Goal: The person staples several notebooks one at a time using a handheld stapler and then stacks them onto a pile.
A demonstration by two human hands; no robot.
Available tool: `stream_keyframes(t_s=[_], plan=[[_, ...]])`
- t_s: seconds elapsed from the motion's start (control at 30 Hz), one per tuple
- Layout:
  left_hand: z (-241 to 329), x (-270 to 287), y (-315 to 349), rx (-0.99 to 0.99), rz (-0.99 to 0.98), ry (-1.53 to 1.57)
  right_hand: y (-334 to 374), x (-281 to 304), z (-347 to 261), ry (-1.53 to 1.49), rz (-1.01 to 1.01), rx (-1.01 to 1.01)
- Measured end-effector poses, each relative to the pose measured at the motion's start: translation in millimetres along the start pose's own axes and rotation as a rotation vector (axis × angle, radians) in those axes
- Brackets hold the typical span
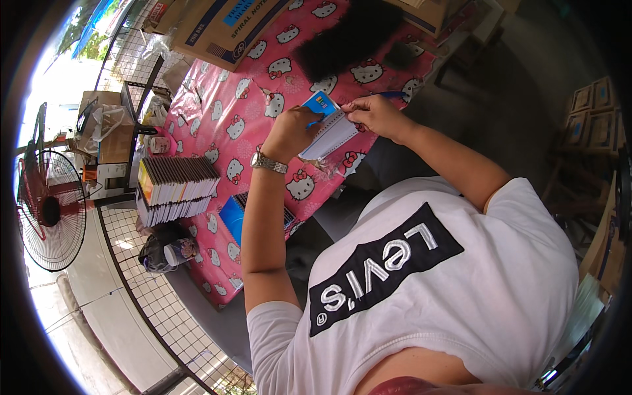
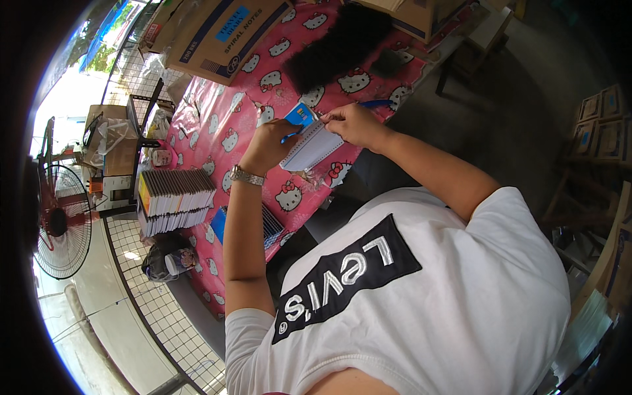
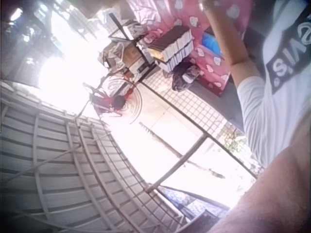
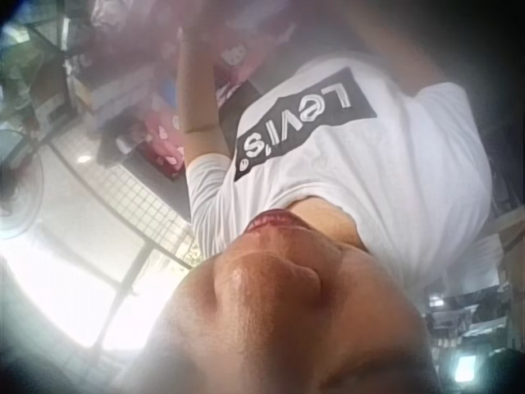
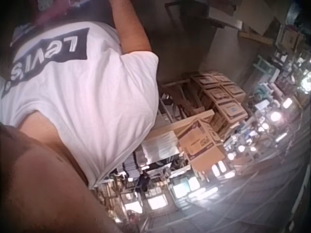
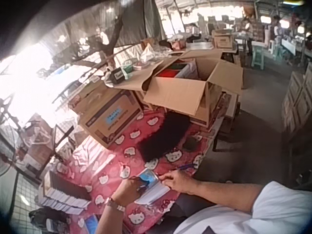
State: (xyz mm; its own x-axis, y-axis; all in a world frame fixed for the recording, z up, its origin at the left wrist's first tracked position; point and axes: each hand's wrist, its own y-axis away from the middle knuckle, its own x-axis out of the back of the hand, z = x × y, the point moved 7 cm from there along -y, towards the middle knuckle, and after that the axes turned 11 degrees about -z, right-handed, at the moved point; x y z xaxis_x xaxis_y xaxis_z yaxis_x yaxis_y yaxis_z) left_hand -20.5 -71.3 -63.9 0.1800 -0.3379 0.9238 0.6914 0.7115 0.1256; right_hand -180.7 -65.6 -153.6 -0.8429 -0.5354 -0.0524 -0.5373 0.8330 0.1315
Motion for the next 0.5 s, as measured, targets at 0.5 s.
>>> stream_keyframes(t_s=[0.5], plan=[[-6.2,4.6,3.5,0.025,0.06,0.076,4.1,3.3,-28.7,0.358,0.224,0.107]])
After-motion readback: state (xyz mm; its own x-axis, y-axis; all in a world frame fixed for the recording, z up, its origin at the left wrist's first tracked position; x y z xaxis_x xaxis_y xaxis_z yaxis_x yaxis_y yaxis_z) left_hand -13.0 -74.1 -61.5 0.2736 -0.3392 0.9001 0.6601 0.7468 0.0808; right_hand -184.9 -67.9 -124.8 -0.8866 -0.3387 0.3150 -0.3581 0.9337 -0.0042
